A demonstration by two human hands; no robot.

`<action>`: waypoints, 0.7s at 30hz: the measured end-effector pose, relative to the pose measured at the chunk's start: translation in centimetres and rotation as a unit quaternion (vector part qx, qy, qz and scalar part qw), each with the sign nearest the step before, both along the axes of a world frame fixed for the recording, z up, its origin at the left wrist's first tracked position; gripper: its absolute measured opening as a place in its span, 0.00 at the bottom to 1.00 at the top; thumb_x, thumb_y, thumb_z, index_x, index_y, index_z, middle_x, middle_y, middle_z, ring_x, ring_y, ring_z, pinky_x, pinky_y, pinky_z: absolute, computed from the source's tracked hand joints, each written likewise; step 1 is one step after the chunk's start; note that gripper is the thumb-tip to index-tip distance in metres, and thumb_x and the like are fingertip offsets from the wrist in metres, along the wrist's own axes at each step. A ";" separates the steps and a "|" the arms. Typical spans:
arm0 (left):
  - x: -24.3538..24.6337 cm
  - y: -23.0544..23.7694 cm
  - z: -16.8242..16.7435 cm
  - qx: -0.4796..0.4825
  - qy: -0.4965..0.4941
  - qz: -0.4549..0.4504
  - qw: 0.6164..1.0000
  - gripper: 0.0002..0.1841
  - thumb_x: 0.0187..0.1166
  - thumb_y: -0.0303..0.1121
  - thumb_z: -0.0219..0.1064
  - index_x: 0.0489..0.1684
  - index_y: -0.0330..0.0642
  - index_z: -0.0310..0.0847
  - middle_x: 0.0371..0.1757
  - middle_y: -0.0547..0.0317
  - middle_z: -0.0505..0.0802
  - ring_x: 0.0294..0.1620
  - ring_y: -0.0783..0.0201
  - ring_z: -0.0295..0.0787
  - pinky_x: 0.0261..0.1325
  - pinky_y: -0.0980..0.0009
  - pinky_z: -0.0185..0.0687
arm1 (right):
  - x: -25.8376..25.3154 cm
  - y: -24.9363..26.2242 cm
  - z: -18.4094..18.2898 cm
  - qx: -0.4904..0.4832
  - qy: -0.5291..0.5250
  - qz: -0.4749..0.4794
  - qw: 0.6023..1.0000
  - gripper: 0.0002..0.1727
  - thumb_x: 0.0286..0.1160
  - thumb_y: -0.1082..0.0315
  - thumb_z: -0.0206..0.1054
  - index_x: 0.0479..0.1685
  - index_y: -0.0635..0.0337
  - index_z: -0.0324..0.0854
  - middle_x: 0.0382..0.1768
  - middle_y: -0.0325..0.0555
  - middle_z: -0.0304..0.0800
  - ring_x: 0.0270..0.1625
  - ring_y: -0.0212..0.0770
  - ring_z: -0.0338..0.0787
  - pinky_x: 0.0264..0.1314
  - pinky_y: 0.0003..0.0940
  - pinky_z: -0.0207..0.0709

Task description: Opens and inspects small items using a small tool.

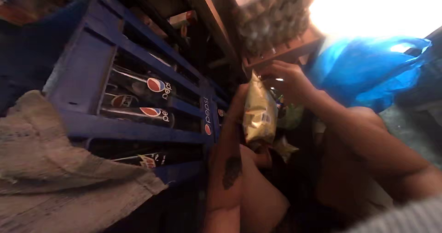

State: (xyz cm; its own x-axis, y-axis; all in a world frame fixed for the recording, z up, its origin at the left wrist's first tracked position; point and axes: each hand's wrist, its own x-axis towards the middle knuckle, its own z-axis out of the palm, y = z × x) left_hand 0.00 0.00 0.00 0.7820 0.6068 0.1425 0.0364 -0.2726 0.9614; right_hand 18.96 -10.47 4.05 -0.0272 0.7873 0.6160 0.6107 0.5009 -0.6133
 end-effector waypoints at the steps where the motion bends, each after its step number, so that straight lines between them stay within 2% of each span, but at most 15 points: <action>1: 0.0 -0.6 2.2 -0.016 0.031 0.055 0.998 0.13 0.85 0.25 0.59 0.58 0.27 0.83 0.47 0.55 0.94 0.43 0.79 0.89 0.53 0.78 0.87 | 0.3 0.0 0.0 -0.004 0.012 -0.016 1.000 0.11 0.79 0.72 0.66 0.54 0.65 0.88 0.51 0.53 0.91 0.52 0.44 0.92 0.56 0.44 0.87; 3: -0.4 -1.1 5.1 -0.053 0.042 0.125 0.990 0.16 0.89 0.24 0.53 0.68 0.29 0.79 0.57 0.56 0.92 0.52 0.78 0.89 0.59 0.76 0.86 | 1.1 0.1 0.1 -0.007 0.023 -0.047 0.999 0.12 0.81 0.71 0.65 0.56 0.65 0.87 0.53 0.53 0.90 0.54 0.43 0.91 0.59 0.42 0.86; 5: -1.4 -0.4 5.6 -0.099 -0.022 0.140 0.985 0.18 0.93 0.27 0.45 0.72 0.31 0.75 0.61 0.58 0.92 0.57 0.72 0.92 0.62 0.71 0.89 | 1.5 0.2 0.1 -0.014 0.021 -0.076 0.997 0.12 0.82 0.69 0.65 0.57 0.63 0.87 0.51 0.51 0.89 0.51 0.41 0.91 0.55 0.39 0.88; 7: -2.4 0.2 5.5 -0.125 -0.062 0.128 0.982 0.22 0.97 0.37 0.40 0.73 0.35 0.74 0.63 0.58 0.93 0.61 0.65 0.92 0.65 0.66 0.89 | 1.9 0.2 0.1 -0.041 -0.001 -0.082 0.996 0.12 0.82 0.67 0.66 0.57 0.61 0.87 0.52 0.51 0.90 0.51 0.43 0.92 0.55 0.44 0.88; 9: -3.3 0.3 5.6 -0.090 -0.027 0.096 0.991 0.26 0.97 0.43 0.38 0.75 0.36 0.75 0.67 0.58 0.91 0.65 0.65 0.90 0.69 0.66 0.86 | 2.0 0.1 0.2 -0.079 -0.031 -0.073 0.994 0.12 0.82 0.66 0.67 0.58 0.60 0.87 0.54 0.52 0.90 0.53 0.48 0.92 0.56 0.52 0.86; 11: -4.3 0.5 5.5 -0.024 0.039 0.033 0.998 0.26 0.94 0.43 0.44 0.76 0.35 0.77 0.70 0.57 0.89 0.70 0.66 0.85 0.73 0.66 0.80 | 1.7 -0.1 0.3 -0.104 -0.078 -0.073 0.989 0.12 0.82 0.66 0.66 0.56 0.60 0.88 0.53 0.53 0.90 0.51 0.52 0.93 0.52 0.56 0.85; 13: -5.2 0.6 5.7 0.013 0.111 -0.027 0.993 0.25 0.91 0.43 0.51 0.77 0.36 0.77 0.71 0.57 0.88 0.71 0.68 0.83 0.74 0.68 0.78 | 1.5 -0.1 0.0 -0.110 -0.123 -0.076 0.983 0.10 0.79 0.66 0.68 0.51 0.59 0.89 0.51 0.53 0.91 0.46 0.53 0.93 0.46 0.57 0.84; 15: -5.2 0.5 6.0 0.021 0.151 -0.039 0.988 0.24 0.89 0.39 0.56 0.79 0.37 0.74 0.73 0.55 0.87 0.72 0.67 0.83 0.74 0.68 0.78 | 1.5 0.1 -0.4 -0.110 -0.149 -0.062 0.981 0.10 0.78 0.67 0.69 0.51 0.59 0.90 0.49 0.54 0.91 0.46 0.54 0.93 0.46 0.58 0.85; 17: -4.1 0.1 5.7 0.042 0.149 -0.013 0.988 0.24 0.87 0.34 0.60 0.80 0.37 0.73 0.73 0.50 0.86 0.70 0.66 0.85 0.73 0.68 0.79 | 1.2 0.3 -0.7 -0.111 -0.145 -0.038 0.982 0.10 0.78 0.68 0.69 0.52 0.60 0.90 0.49 0.54 0.91 0.48 0.54 0.93 0.50 0.57 0.85; 19: -2.5 -0.6 5.3 0.075 0.140 0.025 0.987 0.21 0.84 0.33 0.66 0.74 0.37 0.79 0.66 0.51 0.90 0.62 0.68 0.89 0.68 0.68 0.84 | 0.7 0.4 -1.0 -0.108 -0.127 -0.015 0.986 0.10 0.78 0.69 0.69 0.52 0.62 0.90 0.48 0.55 0.90 0.49 0.53 0.92 0.53 0.54 0.85; 21: -1.5 -0.9 5.0 0.095 0.161 0.074 0.980 0.14 0.82 0.34 0.69 0.60 0.39 0.87 0.55 0.54 0.94 0.54 0.69 0.91 0.62 0.66 0.85 | 0.2 0.7 -1.3 -0.101 -0.106 0.004 0.989 0.10 0.77 0.69 0.70 0.51 0.63 0.90 0.47 0.55 0.90 0.48 0.52 0.92 0.54 0.51 0.86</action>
